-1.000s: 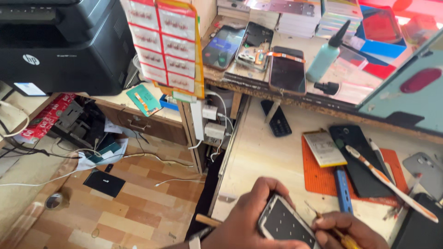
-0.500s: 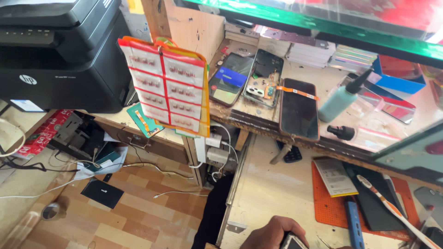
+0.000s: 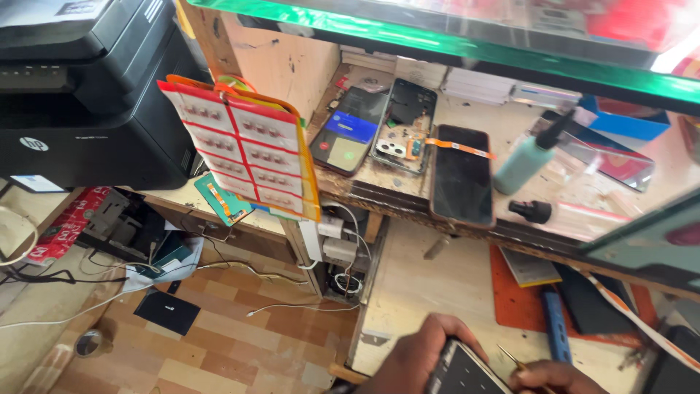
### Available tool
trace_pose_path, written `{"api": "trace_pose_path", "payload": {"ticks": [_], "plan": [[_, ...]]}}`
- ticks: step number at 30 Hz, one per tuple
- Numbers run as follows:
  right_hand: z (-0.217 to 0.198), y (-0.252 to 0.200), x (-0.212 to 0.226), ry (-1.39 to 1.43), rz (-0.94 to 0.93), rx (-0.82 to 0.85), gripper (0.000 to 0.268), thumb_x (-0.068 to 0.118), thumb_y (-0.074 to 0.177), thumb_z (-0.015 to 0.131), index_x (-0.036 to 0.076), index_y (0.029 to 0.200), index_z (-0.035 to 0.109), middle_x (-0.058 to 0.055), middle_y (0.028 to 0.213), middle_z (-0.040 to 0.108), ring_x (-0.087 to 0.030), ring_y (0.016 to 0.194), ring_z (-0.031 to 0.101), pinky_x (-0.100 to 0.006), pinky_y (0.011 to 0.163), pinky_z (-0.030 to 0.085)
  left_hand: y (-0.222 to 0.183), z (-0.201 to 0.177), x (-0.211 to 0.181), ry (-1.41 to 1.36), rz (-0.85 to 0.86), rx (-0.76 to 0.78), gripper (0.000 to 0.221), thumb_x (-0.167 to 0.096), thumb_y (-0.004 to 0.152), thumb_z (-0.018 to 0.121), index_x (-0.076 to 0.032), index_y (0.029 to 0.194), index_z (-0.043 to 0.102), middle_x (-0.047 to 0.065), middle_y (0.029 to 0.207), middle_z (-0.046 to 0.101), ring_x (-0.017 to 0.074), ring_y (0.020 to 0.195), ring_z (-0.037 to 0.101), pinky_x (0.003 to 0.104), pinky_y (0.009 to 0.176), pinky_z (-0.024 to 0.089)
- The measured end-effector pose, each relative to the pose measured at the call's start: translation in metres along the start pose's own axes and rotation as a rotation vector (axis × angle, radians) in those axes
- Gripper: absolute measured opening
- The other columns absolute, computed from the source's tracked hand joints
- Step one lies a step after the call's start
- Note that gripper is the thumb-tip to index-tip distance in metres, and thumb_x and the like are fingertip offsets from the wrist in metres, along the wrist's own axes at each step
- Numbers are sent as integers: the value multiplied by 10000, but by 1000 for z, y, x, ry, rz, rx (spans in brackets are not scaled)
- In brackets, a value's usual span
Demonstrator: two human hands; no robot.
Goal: The person uses a yellow screwdriver to pry and separate the screen assembly from the smartphone's frame. They then apply a liquid from a small bottle into the gap and continue to work on the device's edges with the tool.
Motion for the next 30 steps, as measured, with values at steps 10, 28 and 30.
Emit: {"api": "trace_pose_path", "payload": {"ticks": [10, 28, 30], "plan": [[74, 39, 53, -77, -115, -185, 234, 114, 738, 888, 26, 925, 778, -45, 831, 776, -117, 818, 723, -267, 778, 560, -19, 27, -41, 19, -9, -15, 734, -274, 769, 928, -91, 1319, 477, 51, 1200, 652, 93, 1080, 615, 256, 934, 510], [138, -25, 206, 133, 162, -82, 233, 65, 834, 759, -12, 1045, 697, -59, 923, 716, -106, 890, 666, -248, 811, 521, -84, 56, -89, -44, -59, 56, 889, -468, 662, 933, -70, 1320, 487, 51, 1165, 636, 123, 1068, 636, 270, 929, 530], [147, -37, 213, 175, 165, -127, 224, 81, 855, 755, -3, 1050, 682, -61, 892, 692, -113, 822, 638, -260, 727, 512, -95, 55, -83, 6, 32, 47, 877, -467, 699, 919, -83, 1345, 467, 48, 1163, 625, 128, 1082, 619, 276, 941, 525]]}}
Point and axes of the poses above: each hand's wrist, its own y-axis towards the middle knuckle, its own z-axis out of the palm, x = y × z, the point moved 1 cm from there along y, towards the middle knuckle
